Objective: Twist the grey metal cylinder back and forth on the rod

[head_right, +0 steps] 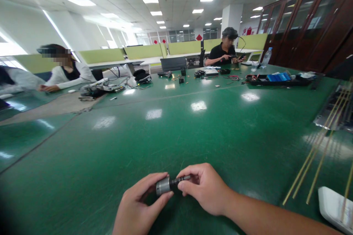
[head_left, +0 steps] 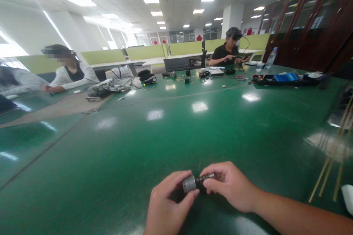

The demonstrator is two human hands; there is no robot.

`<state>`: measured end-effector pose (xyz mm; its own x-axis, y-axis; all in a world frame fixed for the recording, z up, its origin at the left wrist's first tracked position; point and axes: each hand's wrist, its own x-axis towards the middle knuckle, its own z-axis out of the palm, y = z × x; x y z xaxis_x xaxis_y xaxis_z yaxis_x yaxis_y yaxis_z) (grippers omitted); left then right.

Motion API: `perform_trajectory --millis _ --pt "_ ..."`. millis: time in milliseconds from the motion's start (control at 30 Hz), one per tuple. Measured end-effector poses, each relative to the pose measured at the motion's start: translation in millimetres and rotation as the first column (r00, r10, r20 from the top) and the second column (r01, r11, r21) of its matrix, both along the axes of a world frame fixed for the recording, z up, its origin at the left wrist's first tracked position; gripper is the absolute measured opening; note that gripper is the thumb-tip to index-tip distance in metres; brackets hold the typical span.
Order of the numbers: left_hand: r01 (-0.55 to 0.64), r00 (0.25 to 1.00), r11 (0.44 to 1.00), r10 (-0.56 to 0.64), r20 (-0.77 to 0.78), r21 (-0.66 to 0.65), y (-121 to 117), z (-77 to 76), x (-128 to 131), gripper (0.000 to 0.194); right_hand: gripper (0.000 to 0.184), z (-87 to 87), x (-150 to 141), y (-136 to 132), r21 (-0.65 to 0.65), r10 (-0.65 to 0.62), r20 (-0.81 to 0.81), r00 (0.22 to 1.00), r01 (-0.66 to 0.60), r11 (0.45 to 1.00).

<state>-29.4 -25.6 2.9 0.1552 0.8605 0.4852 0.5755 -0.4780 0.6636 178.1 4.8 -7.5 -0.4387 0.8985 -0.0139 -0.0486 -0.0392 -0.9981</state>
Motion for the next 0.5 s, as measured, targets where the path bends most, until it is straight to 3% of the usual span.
perform_trajectory --millis 500 --pt "0.017 0.997 0.997 -0.011 0.08 -0.075 3.6 -6.6 -3.9 0.028 0.022 2.3 -0.1 1.1 -0.055 -0.003 -0.017 1.0 0.002 0.998"
